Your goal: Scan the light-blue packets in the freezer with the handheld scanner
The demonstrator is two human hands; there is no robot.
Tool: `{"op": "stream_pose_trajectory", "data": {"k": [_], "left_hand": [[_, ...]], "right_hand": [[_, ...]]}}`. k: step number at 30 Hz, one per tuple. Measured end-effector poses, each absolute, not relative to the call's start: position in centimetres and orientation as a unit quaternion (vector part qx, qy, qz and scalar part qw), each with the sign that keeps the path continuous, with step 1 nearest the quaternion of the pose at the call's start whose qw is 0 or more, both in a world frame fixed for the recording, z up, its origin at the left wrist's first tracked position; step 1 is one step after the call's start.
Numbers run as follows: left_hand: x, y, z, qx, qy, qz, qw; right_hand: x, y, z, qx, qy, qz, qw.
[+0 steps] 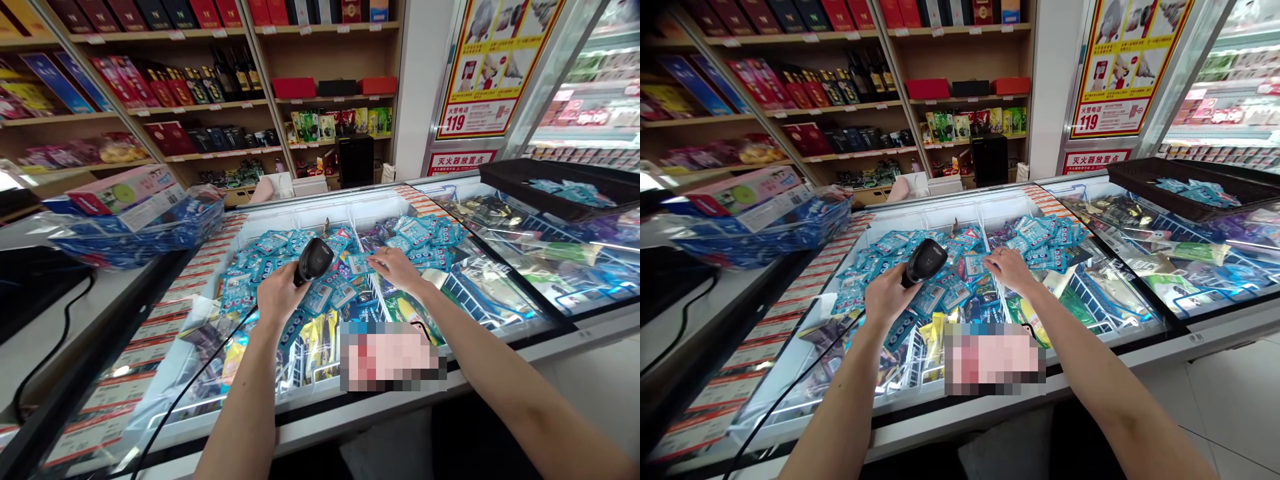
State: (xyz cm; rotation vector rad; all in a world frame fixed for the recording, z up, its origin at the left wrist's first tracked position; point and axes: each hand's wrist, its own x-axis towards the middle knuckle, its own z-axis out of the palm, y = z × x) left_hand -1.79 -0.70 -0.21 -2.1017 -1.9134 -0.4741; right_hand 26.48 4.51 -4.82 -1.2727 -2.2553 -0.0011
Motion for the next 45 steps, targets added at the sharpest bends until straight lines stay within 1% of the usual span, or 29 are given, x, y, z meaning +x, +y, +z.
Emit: {"op": "stream_pose_trajectory", "data": {"k": [3,5,8,12,15,20,23,26,32,45], "left_hand": [[-1.6,-0.8,-0.2,-0.725,-0.656,-0.162,0.134],[-1.5,-0.8,-0.3,-0.731,-0.65,-0.159,0.136],[-1.5,-0.8,-0.4,-0.744,-0.635,-0.155,0.138],[-1.5,-0.8,-0.5,-0.75,-0.628,-0.154,0.141],[-1.6,-0.7,-0.5,-0.752,-0.626,-0.153,0.142],[-1.6,-0.6,-0.7,-0.745,-0.63,-0.165,0.142],[-1.5,-0.6,-0.6,-0.748,-0.624,-0.178,0.141],[-1.4,-0.7,-0.6,-0.76,-0.606,-0.192,0.135],[-1.2,-0.7,-0.6,-0.789,-0.571,-0.194,0.114],[-1.1,-0.8,-0.6,-0.813,-0.542,-0.181,0.109]], "right_hand": [[26.6,4.8,-5.0,-0.498,-0.817,-0.024,0.29],[26.8,4.9,-5.2,-0.5,-0.821,-0.026,0.276],[27.0,5.0,-5.0,-0.496,-0.834,0.01,0.24],[27.2,4.9,-4.4,-0.52,-0.814,0.09,0.242],[27.4,5.2,-4.5,-0.549,-0.772,0.156,0.28],[27.9,6.7,-5.8,-0.554,-0.67,0.27,0.413],[28.0,7.4,-6.5,-0.551,-0.606,0.315,0.48],[27.9,7.5,-6.6,-0.534,-0.576,0.344,0.515],[27.9,7.3,-6.6,-0.513,-0.563,0.352,0.544],[27.7,7.2,-6.3,-0.5,-0.56,0.367,0.549]]}}
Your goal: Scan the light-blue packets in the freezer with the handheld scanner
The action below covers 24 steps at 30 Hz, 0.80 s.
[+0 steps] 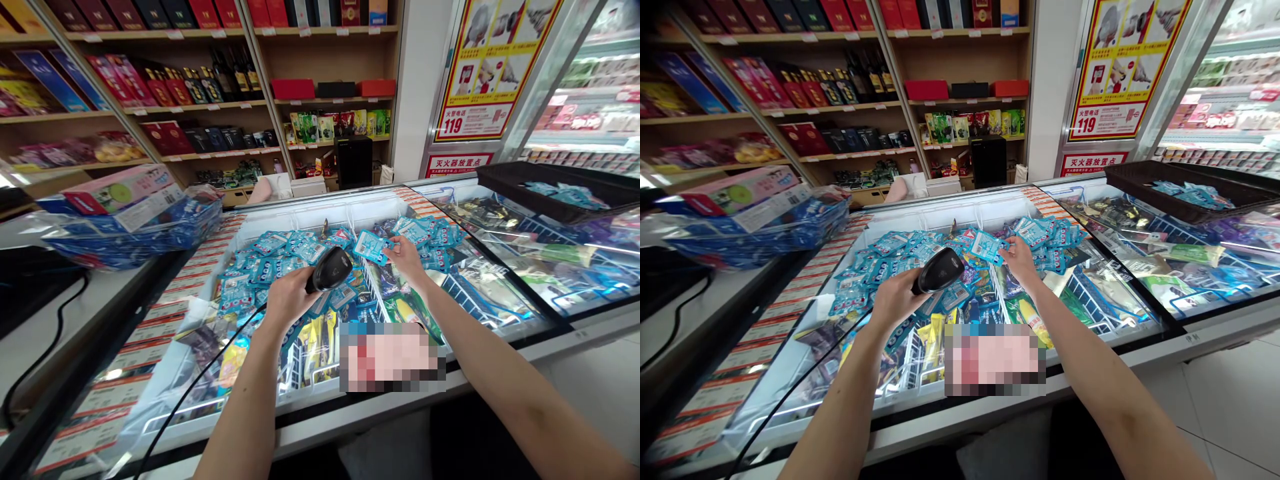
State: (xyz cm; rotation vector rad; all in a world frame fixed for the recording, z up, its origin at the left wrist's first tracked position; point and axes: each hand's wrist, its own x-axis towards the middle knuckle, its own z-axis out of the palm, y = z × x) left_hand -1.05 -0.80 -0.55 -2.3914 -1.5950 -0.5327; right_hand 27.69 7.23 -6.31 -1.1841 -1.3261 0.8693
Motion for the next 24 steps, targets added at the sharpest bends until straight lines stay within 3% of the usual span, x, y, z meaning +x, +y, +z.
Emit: {"op": "stream_pose_trajectory", "data": {"k": [19,24], "left_hand": [[-0.5,-1.1,-0.2,-0.808,-0.561,-0.148,0.103],[-1.0,-1.0,-0.2,-0.795,-0.572,-0.168,0.112]], "right_hand": [[27.4,7.2,-6.4,-0.524,-0.565,0.353,0.531],[28.8,6.7,-5.2,-0.567,-0.573,0.251,0.535]]}}
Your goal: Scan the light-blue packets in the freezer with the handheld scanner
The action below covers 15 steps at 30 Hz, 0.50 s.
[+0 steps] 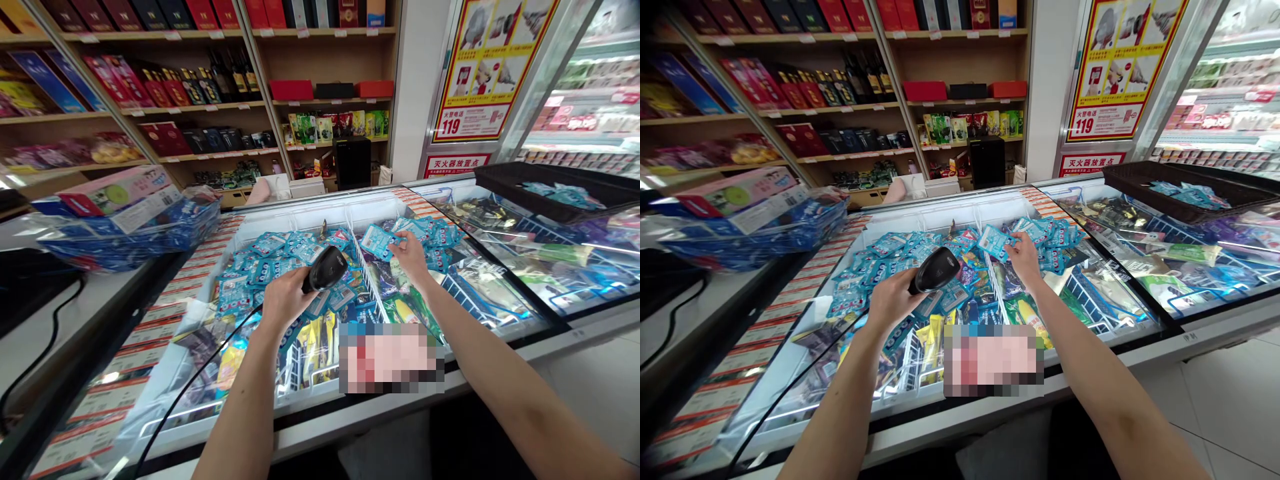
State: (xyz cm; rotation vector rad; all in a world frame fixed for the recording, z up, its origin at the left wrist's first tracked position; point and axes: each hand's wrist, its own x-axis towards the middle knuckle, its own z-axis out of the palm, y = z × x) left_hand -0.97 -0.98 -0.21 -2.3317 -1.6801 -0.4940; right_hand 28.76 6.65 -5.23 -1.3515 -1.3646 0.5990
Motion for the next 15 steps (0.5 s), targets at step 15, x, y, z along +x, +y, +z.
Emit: {"op": "stream_pose_trajectory", "data": {"k": [15], "left_hand": [[-2.0,-0.7,-0.4,-0.721,-0.65,-0.173,0.166]], "right_hand": [[33.2,5.6,-4.0,-0.746,-0.525,-0.124,0.39]]}}
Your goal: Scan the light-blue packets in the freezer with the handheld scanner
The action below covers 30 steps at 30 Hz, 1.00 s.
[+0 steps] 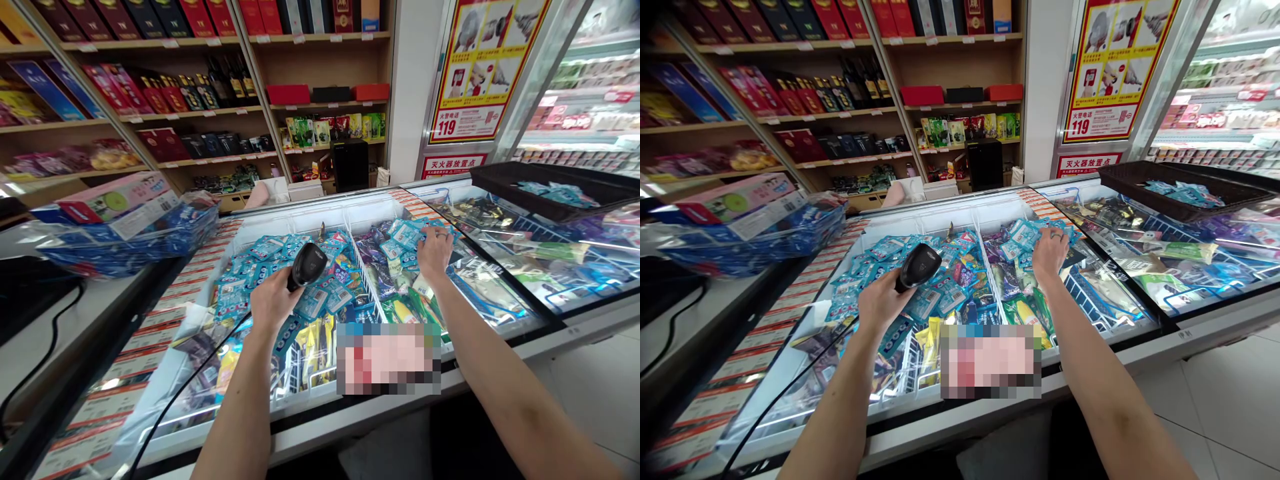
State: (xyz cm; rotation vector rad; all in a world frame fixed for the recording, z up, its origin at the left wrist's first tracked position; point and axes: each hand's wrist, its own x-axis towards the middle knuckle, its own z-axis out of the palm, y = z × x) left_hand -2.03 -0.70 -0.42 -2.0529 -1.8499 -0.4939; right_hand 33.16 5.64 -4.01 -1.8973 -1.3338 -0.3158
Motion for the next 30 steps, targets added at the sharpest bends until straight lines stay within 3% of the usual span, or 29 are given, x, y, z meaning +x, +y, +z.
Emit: {"op": "stream_pose_trajectory", "data": {"k": [8,22,30], "left_hand": [[-2.1,-0.7,-0.4,-0.711,-0.661,-0.17,0.169],[-2.2,-0.7,-0.4,-0.702,-0.671,-0.173,0.162],[-2.3,-0.6,-0.3,-0.705,-0.671,-0.173,0.152]], "right_hand": [[32.0,5.3,-4.2,-0.724,-0.602,-0.127,0.313],[33.0,6.1,-4.9,-0.755,-0.551,-0.156,0.318],[31.6,5.4,-4.2,-0.701,-0.617,-0.184,0.306]]}}
